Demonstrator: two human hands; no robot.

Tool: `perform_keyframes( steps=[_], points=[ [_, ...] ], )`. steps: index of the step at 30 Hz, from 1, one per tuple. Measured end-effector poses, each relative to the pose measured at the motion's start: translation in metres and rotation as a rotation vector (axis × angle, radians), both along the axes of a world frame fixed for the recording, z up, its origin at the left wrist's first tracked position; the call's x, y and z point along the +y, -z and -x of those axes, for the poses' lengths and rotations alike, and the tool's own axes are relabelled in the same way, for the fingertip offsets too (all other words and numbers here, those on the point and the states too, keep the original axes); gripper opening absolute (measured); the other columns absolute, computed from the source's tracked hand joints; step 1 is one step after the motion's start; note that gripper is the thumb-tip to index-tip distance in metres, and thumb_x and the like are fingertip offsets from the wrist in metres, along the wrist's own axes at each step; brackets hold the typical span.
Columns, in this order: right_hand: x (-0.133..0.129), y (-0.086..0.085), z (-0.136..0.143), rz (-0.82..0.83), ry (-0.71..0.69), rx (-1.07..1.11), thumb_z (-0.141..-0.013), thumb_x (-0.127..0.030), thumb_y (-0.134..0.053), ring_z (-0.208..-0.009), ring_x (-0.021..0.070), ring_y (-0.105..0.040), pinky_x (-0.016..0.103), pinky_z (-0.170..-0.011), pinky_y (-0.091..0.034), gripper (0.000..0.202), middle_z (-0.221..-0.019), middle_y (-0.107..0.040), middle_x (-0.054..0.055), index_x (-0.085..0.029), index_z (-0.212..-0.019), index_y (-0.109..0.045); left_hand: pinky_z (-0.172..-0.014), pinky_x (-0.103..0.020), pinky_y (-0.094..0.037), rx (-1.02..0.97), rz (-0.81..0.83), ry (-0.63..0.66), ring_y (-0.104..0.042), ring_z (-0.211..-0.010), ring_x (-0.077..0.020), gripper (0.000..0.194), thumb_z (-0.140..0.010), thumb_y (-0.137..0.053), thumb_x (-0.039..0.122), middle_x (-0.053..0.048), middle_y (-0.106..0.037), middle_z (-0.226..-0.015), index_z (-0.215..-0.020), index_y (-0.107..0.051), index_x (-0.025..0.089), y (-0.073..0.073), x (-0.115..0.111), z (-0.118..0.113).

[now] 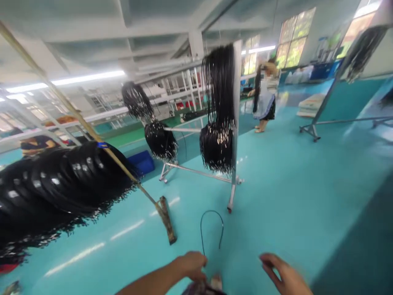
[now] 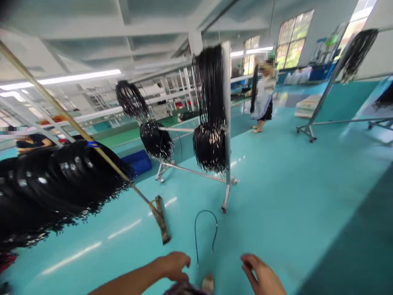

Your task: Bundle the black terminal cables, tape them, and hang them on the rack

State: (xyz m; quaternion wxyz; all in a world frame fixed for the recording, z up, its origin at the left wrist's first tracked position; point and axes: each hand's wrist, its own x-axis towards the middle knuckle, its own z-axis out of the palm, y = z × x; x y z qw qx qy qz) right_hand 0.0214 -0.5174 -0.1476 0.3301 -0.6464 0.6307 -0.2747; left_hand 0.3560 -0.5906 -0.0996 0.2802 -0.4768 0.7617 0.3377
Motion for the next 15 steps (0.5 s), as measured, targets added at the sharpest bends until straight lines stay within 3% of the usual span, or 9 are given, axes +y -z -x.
perform_keyframes(
  steps=[4, 7, 11, 15],
  points=[
    [-0.023, -0.014, -0.037, -0.209, -0.19, -0.017, -0.087, -0.04, -0.043, -0.089, 0.0237, -0.069, 0.034, -0.085, -0.052, 0.034, -0.097, -0.073, 0.009, -0.023, -0.102, -0.069, -0.082, -0.048, -0.052, -0.137, -0.008, 0.007, -0.067, -0.096, -0.035, 0.028, -0.068, -0.064, 0.029, -0.015, -0.071, -0.098, -0.094, -0.068, 0.018, 0.015, -0.008, -0.037],
    [-0.038, -0.001, -0.04, -0.439, -0.305, 0.037, -0.083, -0.032, -0.046, -0.085, 0.0232, -0.068, 0.033, -0.081, -0.049, 0.027, -0.088, -0.073, 0.006, -0.024, -0.095, -0.068, -0.083, -0.046, -0.052, -0.113, -0.066, -0.054, -0.068, -0.098, -0.0346, 0.026, -0.074, -0.058, 0.028, -0.015, -0.071, -0.102, -0.095, -0.069, 0.018, 0.031, 0.004, -0.047],
    [-0.072, 0.045, -0.028, -0.693, -0.401, 0.147, -0.084, -0.022, -0.045, -0.08, 0.0206, -0.067, 0.029, -0.073, -0.048, 0.023, -0.083, -0.072, 0.004, -0.023, -0.092, -0.067, -0.085, -0.042, -0.05, -0.006, -0.203, -0.296, -0.067, -0.101, -0.0331, 0.025, -0.08, -0.053, 0.028, -0.014, -0.071, -0.106, -0.098, -0.068, 0.019, 0.057, 0.03, -0.04],
    [-0.122, 0.112, -0.024, -0.827, -0.431, 0.394, -0.087, -0.016, -0.052, -0.078, 0.0185, -0.066, 0.028, -0.074, -0.048, 0.015, -0.079, -0.07, 0.004, -0.02, -0.078, -0.064, -0.09, -0.04, -0.046, 0.038, -0.309, -0.609, -0.063, -0.106, -0.0322, 0.026, -0.084, -0.05, 0.024, -0.016, -0.068, -0.109, -0.102, -0.066, 0.016, 0.093, 0.052, -0.029]
  ],
)
